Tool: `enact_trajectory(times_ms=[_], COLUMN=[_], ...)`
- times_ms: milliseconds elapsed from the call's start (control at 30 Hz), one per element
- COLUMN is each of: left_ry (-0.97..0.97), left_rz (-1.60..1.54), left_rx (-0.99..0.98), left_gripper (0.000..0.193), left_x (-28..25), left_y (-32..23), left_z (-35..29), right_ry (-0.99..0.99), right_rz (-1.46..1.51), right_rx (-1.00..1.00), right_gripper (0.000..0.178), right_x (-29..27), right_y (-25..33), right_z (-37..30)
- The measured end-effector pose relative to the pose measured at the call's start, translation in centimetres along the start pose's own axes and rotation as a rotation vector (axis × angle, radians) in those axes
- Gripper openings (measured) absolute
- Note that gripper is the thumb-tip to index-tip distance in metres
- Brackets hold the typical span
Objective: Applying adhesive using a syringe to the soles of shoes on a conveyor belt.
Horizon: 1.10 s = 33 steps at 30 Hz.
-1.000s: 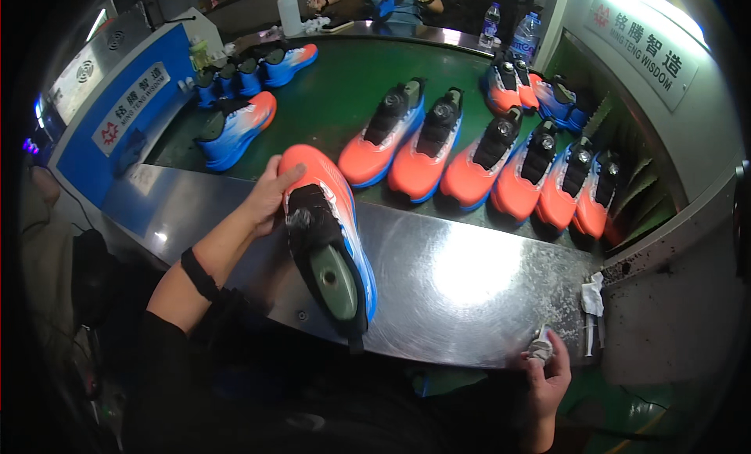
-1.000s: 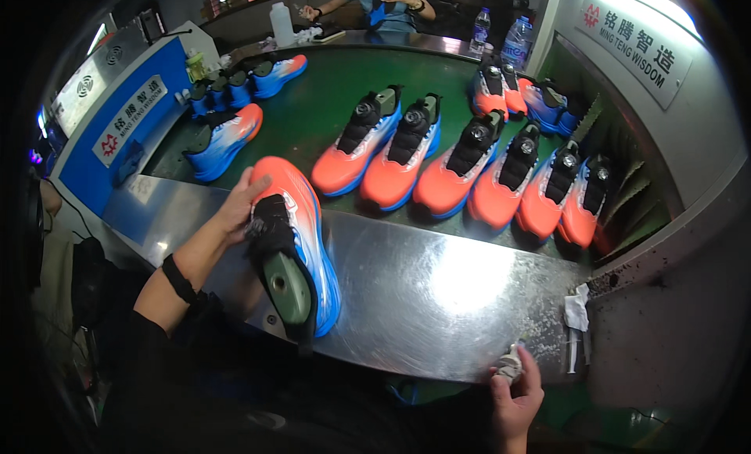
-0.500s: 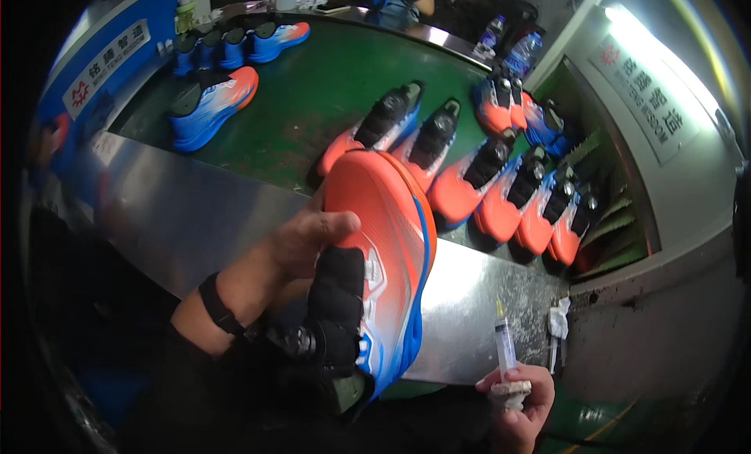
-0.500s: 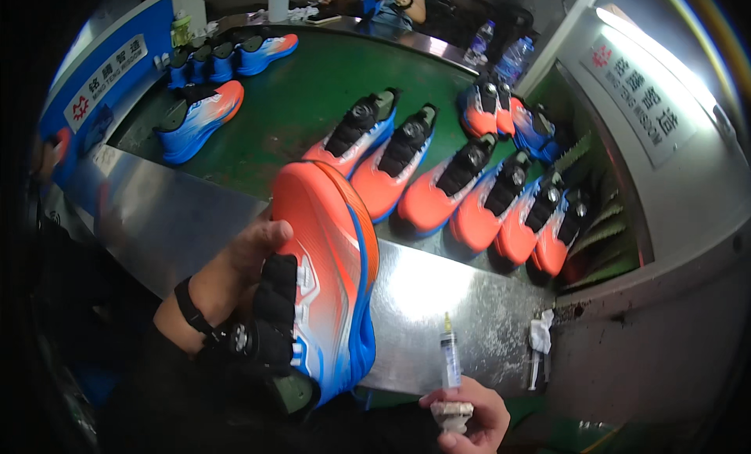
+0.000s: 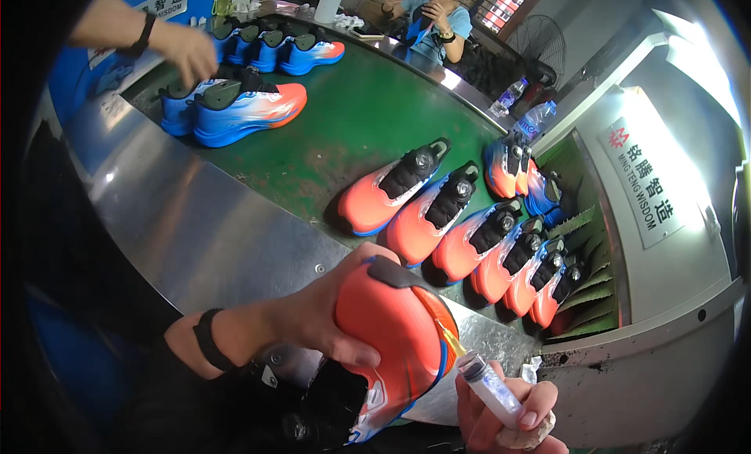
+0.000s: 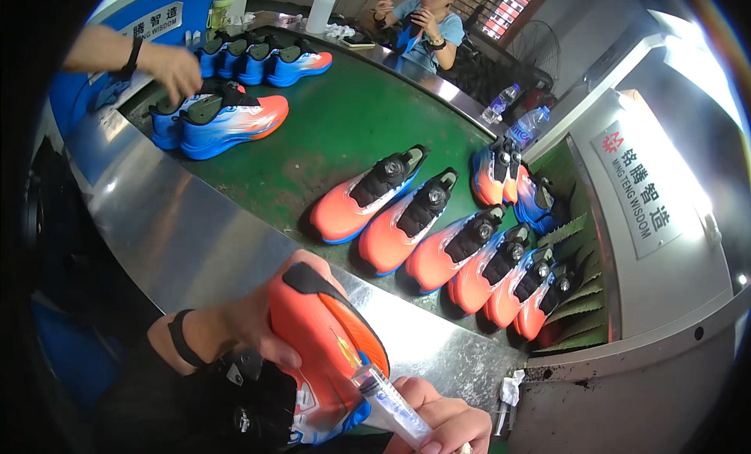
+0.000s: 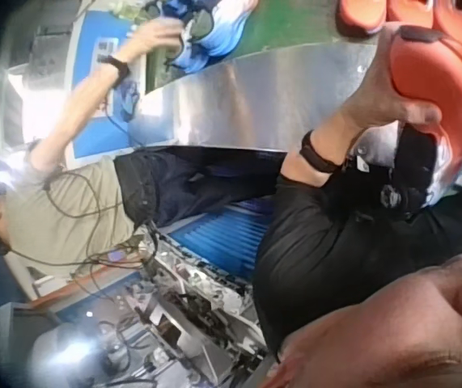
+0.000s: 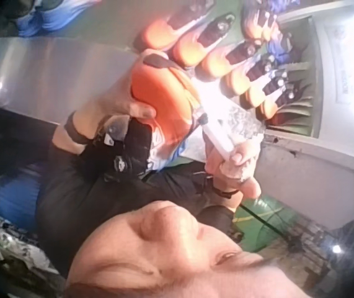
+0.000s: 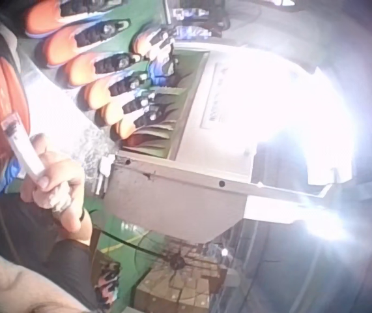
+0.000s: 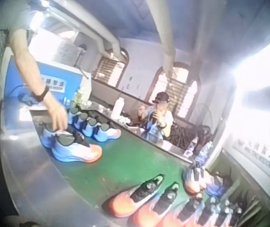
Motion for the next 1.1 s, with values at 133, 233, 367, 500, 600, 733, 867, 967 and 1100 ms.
enact_trajectory(times_ms=[133,233,367,500,600,733,867,967,1100], left_ry=[0.014,0.022,0.030,0.013,-0.009,-0.038,-0.071,-0.009,-0.012], left_rz=[-0.038,-0.044,-0.023,-0.050,-0.024,0.015,0.010,-0.011,-0.054], left_rx=[-0.021,-0.034,-0.043,-0.050,-0.059,-0.076,-0.068,-0.010,-0.008], left_gripper=[0.090,0.090,0.089,0.089,0.090,0.092,0.092,0.079,0.080], left_x=[0.4,0.4,0.5,0.4,0.2,-0.1,-0.5,-0.4,-0.8], left_y=[0.1,-0.1,-0.3,-0.5,-0.7,-0.8,-0.8,-1.1,-0.7], left_z=[-0.4,-0.7,-0.8,-0.9,-1.0,-1.0,-0.9,-0.8,-0.7], right_ry=[-0.060,-0.161,-0.180,-0.108,-0.140,-0.127,-0.149,-0.194,-0.213], right_rz=[0.017,0.009,-0.026,-0.102,-0.170,-0.145,-0.140,-0.121,-0.080], right_rx=[0.063,0.128,0.165,0.205,0.212,0.178,0.190,0.164,0.177], right_gripper=[0.067,0.065,0.064,0.065,0.064,0.063,0.062,0.061,0.055], right_x=[0.3,0.4,0.5,0.7,0.6,0.5,-0.1,-0.5,-0.7], right_y=[0.1,0.1,0.0,0.0,0.1,0.2,0.2,0.0,-0.4], right_z=[0.2,-0.3,-0.4,0.0,0.1,0.0,-0.8,-1.7,-2.3])
Point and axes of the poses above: each hand's wrist, its own z-axis towards the middle knuckle, its own x-axis out of the palm, y = z × x, the point moved 6 cm from there along z, towards the middle knuckle, and after that the axes turned 3 degrees about y, right-handed, at the moved point
